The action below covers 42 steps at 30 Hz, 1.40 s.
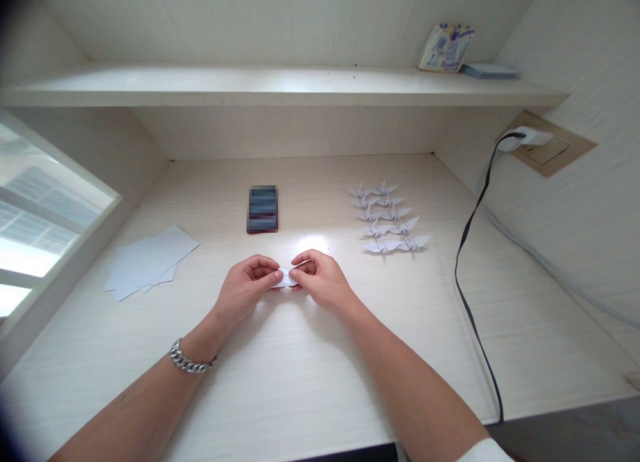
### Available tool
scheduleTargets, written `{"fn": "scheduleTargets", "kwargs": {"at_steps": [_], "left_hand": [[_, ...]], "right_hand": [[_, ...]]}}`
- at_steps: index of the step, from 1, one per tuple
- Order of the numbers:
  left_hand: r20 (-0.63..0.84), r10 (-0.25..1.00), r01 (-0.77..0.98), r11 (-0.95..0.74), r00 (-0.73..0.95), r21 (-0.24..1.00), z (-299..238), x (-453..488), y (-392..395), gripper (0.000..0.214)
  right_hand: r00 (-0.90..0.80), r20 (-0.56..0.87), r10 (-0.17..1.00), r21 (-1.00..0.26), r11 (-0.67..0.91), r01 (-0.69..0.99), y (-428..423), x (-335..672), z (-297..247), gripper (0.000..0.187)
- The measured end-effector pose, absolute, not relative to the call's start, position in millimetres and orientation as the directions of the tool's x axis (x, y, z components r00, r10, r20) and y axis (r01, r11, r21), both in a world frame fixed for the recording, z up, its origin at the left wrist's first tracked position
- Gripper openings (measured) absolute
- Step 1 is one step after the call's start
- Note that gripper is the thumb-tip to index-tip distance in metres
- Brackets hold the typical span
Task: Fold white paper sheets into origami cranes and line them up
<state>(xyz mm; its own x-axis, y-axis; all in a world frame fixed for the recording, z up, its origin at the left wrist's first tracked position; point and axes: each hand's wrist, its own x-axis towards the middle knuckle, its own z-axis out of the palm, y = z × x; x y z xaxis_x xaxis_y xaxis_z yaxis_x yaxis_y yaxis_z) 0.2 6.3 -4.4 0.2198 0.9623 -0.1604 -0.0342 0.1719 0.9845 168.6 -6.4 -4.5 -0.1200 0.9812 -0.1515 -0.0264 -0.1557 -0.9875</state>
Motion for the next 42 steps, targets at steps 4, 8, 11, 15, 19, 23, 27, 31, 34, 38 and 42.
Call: {"fn": "scheduleTargets", "kwargs": {"at_steps": [4,8,11,15,19,23,27,31,34,38,42], "left_hand": [[-0.157,0.968,-0.028,0.165,0.198,0.986,-5.9,0.5,6.9,0.024],[-0.16,0.97,-0.018,0.166,0.184,0.986,-6.2,0.4,7.1,0.026],[-0.15,0.97,-0.017,0.156,0.194,0.988,-6.3,0.0,6.9,0.026],[-0.131,0.97,-0.001,0.134,0.204,0.991,-7.4,-0.6,6.9,0.024],[-0.133,0.969,0.033,0.129,0.206,0.991,-7.7,-0.5,6.7,0.023],[-0.133,0.973,0.046,0.127,0.19,0.991,-7.0,-0.1,6.4,0.024],[-0.106,0.978,0.081,0.093,0.181,0.992,-7.5,-0.4,6.6,0.023],[-0.079,0.98,0.119,0.058,0.181,0.991,-8.5,-0.9,6.1,0.02],[-0.06,0.984,0.128,0.038,0.17,0.991,-8.5,-0.7,5.3,0.018],[-0.053,0.984,0.127,0.031,0.17,0.991,-7.9,0.1,4.8,0.018],[-0.063,0.983,0.108,0.045,0.173,0.993,-8.1,0.7,4.7,0.018]], "right_hand": [[-0.128,-0.197,0.972,-0.977,-0.205,-0.058,-4.3,170.4,-5.1,0.022],[-0.128,-0.207,0.97,-0.974,-0.217,-0.07,-3.7,170.2,-5.1,0.022],[-0.127,-0.203,0.971,-0.976,-0.211,-0.051,-4.3,169.7,-5.3,0.022],[-0.125,-0.185,0.975,-0.982,-0.187,-0.011,-5.2,169.6,-5.9,0.021],[-0.107,-0.148,0.983,-0.989,-0.145,0.034,-6.0,169.9,-6.4,0.018],[-0.113,-0.131,0.985,-0.991,-0.126,0.052,-6.9,170.2,-6.6,0.015],[-0.114,-0.122,0.986,-0.992,-0.117,0.053,-7.0,170.2,-7.1,0.012],[-0.116,-0.132,0.984,-0.991,-0.128,0.036,-6.0,169.6,-6.9,0.009],[-0.113,-0.156,0.981,-0.988,-0.156,0.012,-5.1,169.1,-7.0,0.008],[-0.111,-0.181,0.977,-0.98,-0.189,-0.068,-3.9,168.7,-9.7,0.009],[-0.114,-0.184,0.976,-0.975,-0.196,-0.102,-3.8,167.7,-11.2,0.014]]}}
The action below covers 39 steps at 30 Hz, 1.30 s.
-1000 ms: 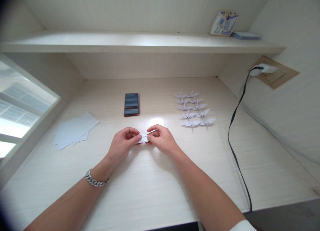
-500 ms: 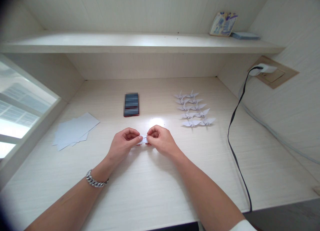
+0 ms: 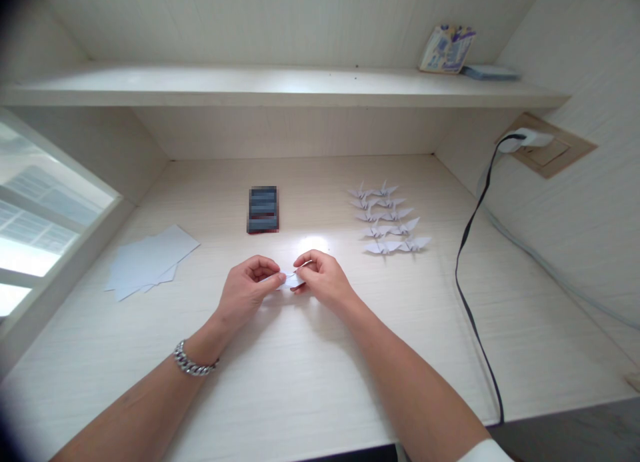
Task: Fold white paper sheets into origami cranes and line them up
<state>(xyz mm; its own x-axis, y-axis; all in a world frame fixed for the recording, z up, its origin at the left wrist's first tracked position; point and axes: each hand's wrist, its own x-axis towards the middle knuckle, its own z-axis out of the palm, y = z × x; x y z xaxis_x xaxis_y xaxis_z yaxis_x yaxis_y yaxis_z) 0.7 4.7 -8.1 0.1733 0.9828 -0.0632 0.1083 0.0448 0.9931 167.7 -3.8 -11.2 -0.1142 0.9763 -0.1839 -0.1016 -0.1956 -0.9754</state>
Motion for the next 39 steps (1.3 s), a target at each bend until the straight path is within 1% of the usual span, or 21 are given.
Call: {"fn": "scheduleTargets", "kwargs": {"at_steps": [4,6,12,15,17,22,29,34,39], "left_hand": [[-0.067,0.98,0.1,0.049,0.189,0.994,-8.6,1.0,4.5,0.018],[-0.066,0.979,0.09,0.049,0.193,0.995,-8.3,1.0,4.5,0.019],[-0.101,0.976,0.008,0.101,0.193,0.995,-6.6,0.9,5.8,0.021],[-0.108,0.974,-0.016,0.114,0.2,0.993,-6.8,1.1,6.3,0.022],[-0.106,0.973,-0.02,0.112,0.203,0.994,-7.2,1.3,6.2,0.022],[-0.12,0.968,-0.031,0.13,0.222,0.991,-8.6,1.0,5.5,0.021],[-0.127,0.962,-0.127,0.161,0.241,0.979,-10.1,-0.2,6.2,0.022],[-0.109,0.969,-0.042,0.121,0.223,0.992,-11.9,0.6,6.1,0.024],[-0.061,0.98,0.047,0.053,0.19,0.997,-14.6,0.0,7.0,0.02]], "right_hand": [[-0.136,-0.126,0.983,-0.99,-0.134,-0.054,-5.3,166.4,-8.1,0.018],[-0.145,-0.114,0.983,-0.991,-0.123,-0.057,-5.6,166.7,-6.2,0.018],[-0.171,-0.152,0.973,-0.973,-0.178,-0.148,-3.3,170.4,-5.8,0.019],[-0.168,-0.181,0.969,-0.965,-0.207,-0.158,-3.1,170.8,-7.6,0.016],[-0.16,-0.168,0.973,-0.973,-0.189,-0.13,-3.8,170.1,-8.2,0.017],[-0.143,-0.071,0.987,-0.997,-0.072,0.0,-5.4,168.4,-7.3,0.019],[-0.106,-0.038,0.994,-0.999,-0.036,0.019,-5.4,171.0,-6.7,0.017],[-0.095,-0.038,0.995,-0.999,-0.036,0.021,-5.3,169.6,-7.3,0.016],[-0.109,-0.059,0.992,-0.998,-0.056,0.025,-5.5,167.7,-7.4,0.018]]}}
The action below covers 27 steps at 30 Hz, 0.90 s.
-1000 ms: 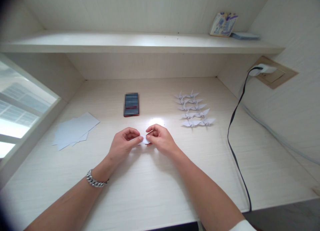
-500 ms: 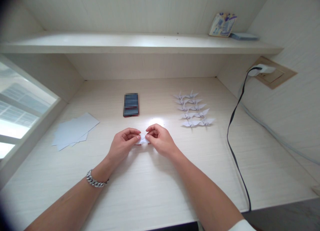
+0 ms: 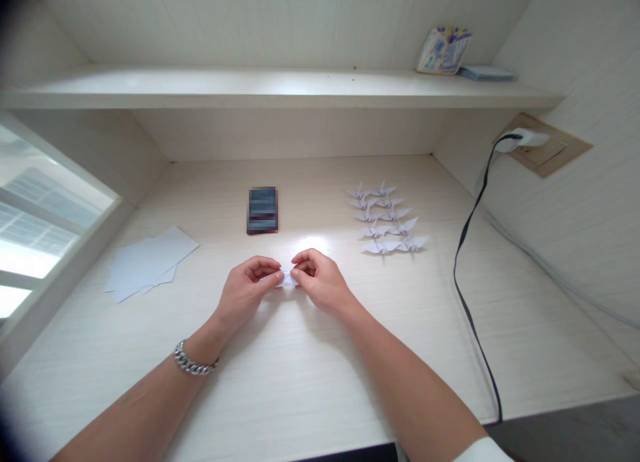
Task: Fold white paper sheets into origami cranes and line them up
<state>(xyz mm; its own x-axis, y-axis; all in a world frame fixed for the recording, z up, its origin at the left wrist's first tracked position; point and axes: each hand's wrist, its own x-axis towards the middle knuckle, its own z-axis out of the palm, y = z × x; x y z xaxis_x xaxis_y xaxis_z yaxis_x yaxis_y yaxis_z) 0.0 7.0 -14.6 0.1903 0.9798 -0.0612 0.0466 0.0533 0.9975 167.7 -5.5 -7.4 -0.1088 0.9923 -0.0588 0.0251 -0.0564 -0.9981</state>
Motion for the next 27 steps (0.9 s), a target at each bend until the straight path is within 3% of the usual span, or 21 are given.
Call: {"fn": "scheduleTargets", "kwargs": {"at_steps": [15,20,27], "left_hand": [[0.01,0.966,0.151,-0.05,0.257,0.987,-8.7,2.2,1.5,0.015],[-0.033,0.972,0.132,0.002,0.234,0.991,-8.0,0.3,3.9,0.018],[-0.027,0.968,0.134,-0.007,0.251,0.991,-7.6,0.0,3.9,0.018]], "right_hand": [[-0.124,-0.026,0.992,-0.966,0.007,0.257,-10.9,166.9,-4.7,0.019],[-0.128,-0.076,0.989,-0.973,-0.046,0.225,-7.4,169.7,-2.1,0.012],[-0.16,-0.121,0.98,-0.984,-0.096,0.152,-4.0,172.3,-5.3,0.019]]}}
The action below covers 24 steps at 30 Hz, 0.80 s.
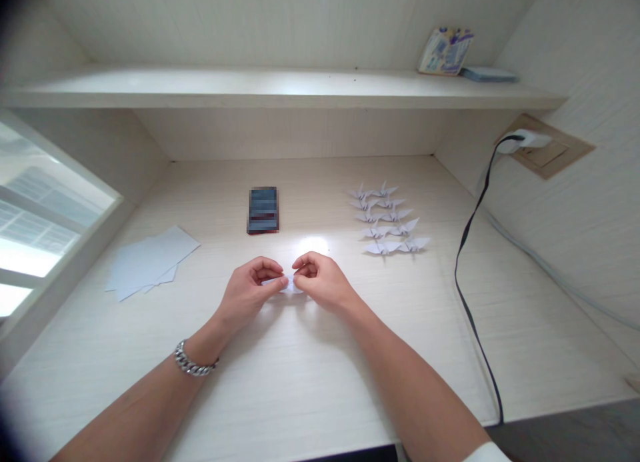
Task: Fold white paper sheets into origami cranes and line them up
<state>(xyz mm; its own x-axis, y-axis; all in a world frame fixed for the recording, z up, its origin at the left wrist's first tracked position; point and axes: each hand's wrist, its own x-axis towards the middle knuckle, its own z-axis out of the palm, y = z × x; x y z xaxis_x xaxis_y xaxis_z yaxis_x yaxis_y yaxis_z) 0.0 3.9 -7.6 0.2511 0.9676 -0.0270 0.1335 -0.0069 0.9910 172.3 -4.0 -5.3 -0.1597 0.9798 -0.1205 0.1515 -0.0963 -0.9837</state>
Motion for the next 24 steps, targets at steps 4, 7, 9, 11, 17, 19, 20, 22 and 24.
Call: {"fn": "scheduleTargets", "kwargs": {"at_steps": [4,7,9,11,17,19,20,22,24], "left_hand": [[-0.027,0.962,0.138,-0.011,0.271,0.99,-8.7,0.1,4.0,0.018],[-0.053,0.965,0.112,0.025,0.258,0.993,-9.0,-0.7,5.0,0.02],[-0.069,0.966,0.087,0.049,0.248,0.995,-9.1,-1.2,5.6,0.021],[-0.078,0.968,0.067,0.064,0.239,0.996,-8.9,-1.6,6.1,0.02],[-0.089,0.954,0.091,0.065,0.287,0.994,-6.2,-0.9,6.1,0.017],[-0.104,0.949,0.092,0.08,0.298,0.993,-6.0,-0.9,6.4,0.017],[-0.112,0.948,0.092,0.089,0.298,0.992,-6.3,-1.3,6.8,0.016],[-0.123,0.946,0.093,0.1,0.299,0.991,-7.6,-2.6,7.9,0.015],[-0.127,0.939,0.088,0.104,0.319,0.991,-9.0,-4.4,9.2,0.015]], "right_hand": [[-0.167,-0.094,0.982,-0.982,-0.064,0.178,-5.4,170.3,-6.1,0.015],[-0.163,-0.09,0.983,-0.986,-0.065,0.153,-4.5,171.6,-3.8,0.012],[-0.161,-0.106,0.981,-0.987,-0.085,0.134,-4.0,173.4,-2.0,0.012],[-0.162,-0.122,0.979,-0.988,-0.103,0.119,-4.3,174.5,-0.8,0.016],[-0.201,-0.079,0.976,-0.99,-0.053,0.13,-7.6,171.5,0.0,0.016],[-0.218,-0.08,0.973,-0.99,-0.052,0.132,-7.6,171.2,0.3,0.015],[-0.22,-0.082,0.972,-0.99,-0.053,0.134,-7.2,171.7,0.5,0.014],[-0.216,-0.082,0.973,-0.989,-0.053,0.135,-6.3,173.5,0.9,0.014],[-0.209,-0.081,0.975,-0.99,-0.054,0.131,-5.4,175.6,1.3,0.014]]}}
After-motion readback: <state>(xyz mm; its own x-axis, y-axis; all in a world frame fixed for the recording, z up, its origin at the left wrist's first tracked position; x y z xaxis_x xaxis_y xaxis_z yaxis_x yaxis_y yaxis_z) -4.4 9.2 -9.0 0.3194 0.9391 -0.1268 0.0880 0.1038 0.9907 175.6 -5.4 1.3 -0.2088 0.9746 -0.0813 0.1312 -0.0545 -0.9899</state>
